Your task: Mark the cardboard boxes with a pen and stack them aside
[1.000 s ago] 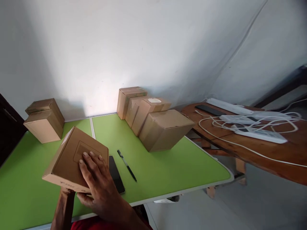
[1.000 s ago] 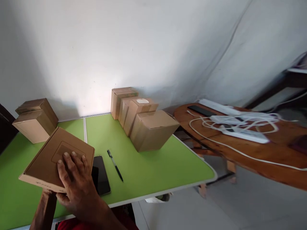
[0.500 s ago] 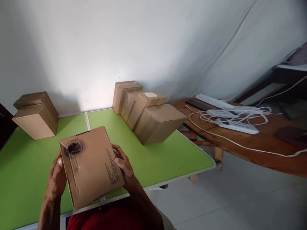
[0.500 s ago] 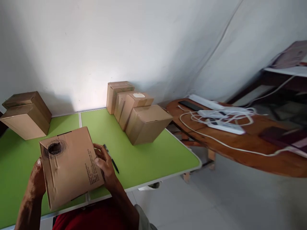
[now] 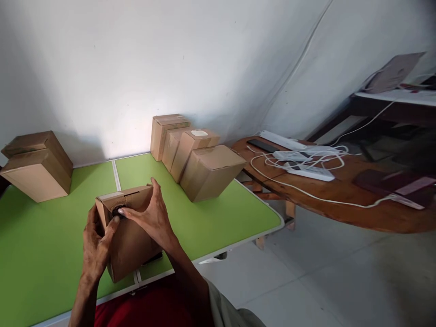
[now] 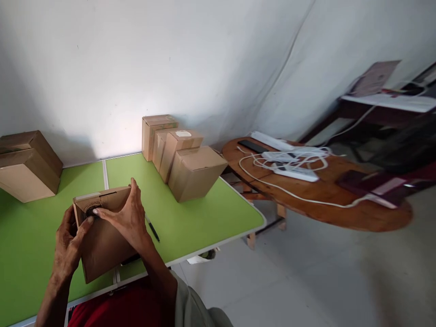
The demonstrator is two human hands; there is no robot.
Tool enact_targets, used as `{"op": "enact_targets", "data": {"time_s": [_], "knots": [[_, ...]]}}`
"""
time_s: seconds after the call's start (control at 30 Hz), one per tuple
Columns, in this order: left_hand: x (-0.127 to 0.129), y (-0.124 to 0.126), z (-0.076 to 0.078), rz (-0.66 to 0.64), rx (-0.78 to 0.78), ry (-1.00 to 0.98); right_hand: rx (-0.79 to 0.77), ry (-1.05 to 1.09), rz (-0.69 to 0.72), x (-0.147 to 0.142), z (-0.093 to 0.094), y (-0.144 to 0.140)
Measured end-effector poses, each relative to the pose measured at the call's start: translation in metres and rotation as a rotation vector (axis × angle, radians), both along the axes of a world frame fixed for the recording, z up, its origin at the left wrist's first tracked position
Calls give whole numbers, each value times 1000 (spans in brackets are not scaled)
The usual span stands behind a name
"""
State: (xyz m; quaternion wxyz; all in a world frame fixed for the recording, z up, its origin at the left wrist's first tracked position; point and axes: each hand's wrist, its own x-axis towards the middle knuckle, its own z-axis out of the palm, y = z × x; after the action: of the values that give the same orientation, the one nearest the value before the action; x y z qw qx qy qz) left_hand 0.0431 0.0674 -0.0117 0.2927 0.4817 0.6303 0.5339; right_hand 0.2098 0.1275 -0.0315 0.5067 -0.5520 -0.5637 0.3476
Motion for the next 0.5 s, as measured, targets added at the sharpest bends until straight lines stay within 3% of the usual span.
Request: {"op": "enact_targets", "data": {"time_s": [0.17, 0.3, 0.5], "knots": [[-3, 3, 3, 92, -32, 63, -42, -35, 7, -15, 0, 2], [-15, 20, 5, 192, -13, 178, -43, -62, -16, -26, 7, 16], [-29, 54, 8, 124, 139, 319, -32, -161, 9, -26, 16, 45]]}}
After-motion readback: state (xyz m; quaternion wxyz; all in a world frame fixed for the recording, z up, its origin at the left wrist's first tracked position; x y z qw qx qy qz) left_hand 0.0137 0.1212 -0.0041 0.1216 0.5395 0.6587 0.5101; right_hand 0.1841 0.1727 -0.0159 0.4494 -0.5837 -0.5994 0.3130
